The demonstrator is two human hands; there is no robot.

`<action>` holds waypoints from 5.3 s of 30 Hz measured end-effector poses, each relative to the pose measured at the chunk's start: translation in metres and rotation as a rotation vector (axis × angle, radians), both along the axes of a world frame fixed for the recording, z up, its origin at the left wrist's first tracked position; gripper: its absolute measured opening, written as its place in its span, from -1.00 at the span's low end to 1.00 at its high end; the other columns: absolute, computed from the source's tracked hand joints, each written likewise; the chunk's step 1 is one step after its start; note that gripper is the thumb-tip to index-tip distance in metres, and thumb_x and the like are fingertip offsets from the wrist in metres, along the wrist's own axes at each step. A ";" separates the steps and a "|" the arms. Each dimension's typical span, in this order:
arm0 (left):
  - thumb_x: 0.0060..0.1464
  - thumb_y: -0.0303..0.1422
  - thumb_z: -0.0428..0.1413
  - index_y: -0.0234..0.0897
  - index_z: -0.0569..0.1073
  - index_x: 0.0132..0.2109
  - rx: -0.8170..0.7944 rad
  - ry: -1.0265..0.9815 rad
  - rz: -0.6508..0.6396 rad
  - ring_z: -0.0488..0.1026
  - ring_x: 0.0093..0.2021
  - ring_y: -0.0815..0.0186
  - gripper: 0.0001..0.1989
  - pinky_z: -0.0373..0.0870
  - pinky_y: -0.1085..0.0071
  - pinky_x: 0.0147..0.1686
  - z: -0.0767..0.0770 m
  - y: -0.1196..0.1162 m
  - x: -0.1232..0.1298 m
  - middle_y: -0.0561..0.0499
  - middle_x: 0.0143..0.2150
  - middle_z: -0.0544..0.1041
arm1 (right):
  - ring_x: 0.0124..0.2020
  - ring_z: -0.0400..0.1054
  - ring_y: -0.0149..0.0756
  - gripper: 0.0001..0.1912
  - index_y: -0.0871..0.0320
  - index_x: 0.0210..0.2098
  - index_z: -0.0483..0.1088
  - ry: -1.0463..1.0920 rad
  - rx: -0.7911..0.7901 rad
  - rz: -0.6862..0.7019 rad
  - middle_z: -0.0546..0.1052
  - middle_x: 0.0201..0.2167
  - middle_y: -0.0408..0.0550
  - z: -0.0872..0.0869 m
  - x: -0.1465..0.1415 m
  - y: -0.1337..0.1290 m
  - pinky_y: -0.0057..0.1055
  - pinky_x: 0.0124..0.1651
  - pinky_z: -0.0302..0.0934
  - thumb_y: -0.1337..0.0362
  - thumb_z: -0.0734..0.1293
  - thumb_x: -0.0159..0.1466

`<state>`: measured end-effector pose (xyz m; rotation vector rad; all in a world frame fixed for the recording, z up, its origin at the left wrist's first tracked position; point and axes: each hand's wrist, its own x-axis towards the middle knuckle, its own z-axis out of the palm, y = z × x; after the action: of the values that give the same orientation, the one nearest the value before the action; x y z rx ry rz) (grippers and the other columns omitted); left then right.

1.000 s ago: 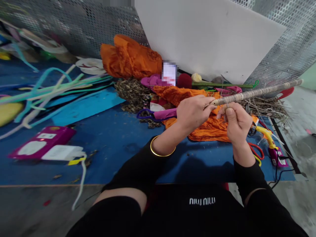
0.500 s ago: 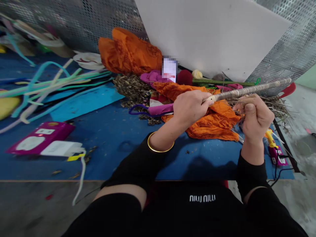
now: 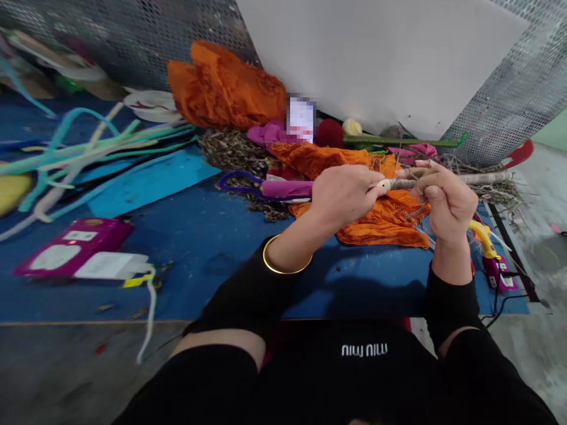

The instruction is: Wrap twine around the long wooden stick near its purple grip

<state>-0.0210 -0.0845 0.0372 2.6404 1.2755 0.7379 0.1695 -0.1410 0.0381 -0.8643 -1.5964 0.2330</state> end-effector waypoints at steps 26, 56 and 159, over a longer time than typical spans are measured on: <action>0.45 -0.36 -0.06 -0.16 0.62 0.07 0.487 0.116 -0.239 0.54 -0.34 0.19 -0.66 0.15 0.26 -0.44 -0.013 0.005 -0.001 -0.05 -0.25 0.66 | -0.22 0.53 -0.34 -0.49 0.07 -0.43 0.33 -0.206 -0.162 -0.034 0.37 -0.48 -0.20 -0.005 0.002 0.016 -0.07 0.48 0.21 -0.14 0.18 0.49; 0.21 -0.06 0.15 -0.09 0.72 -0.04 -0.008 -0.183 -0.174 0.56 -0.26 0.29 -0.65 0.34 0.46 -0.31 0.014 0.052 -0.110 0.10 -0.21 0.73 | -0.69 -0.20 -0.54 -0.48 -0.04 -0.46 0.30 0.544 -0.237 -0.335 0.04 -0.66 -0.37 -0.022 0.162 0.034 -0.28 -0.59 -0.07 -0.25 0.56 0.05; 0.47 -0.25 -0.07 -0.16 0.61 0.11 0.501 0.006 -0.161 0.55 -0.33 0.21 -0.64 0.21 0.33 -0.41 -0.028 0.014 0.012 -0.08 -0.25 0.67 | -0.12 0.47 -0.29 -0.51 0.09 -0.44 0.36 -0.186 -0.152 -0.120 0.45 -0.30 -0.10 -0.008 0.004 0.020 -0.19 0.14 0.42 -0.07 0.22 0.49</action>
<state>-0.0094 -0.0706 0.0091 3.0795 0.9587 1.1488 0.1732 -0.1209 0.0304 -1.1233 -1.7077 0.1949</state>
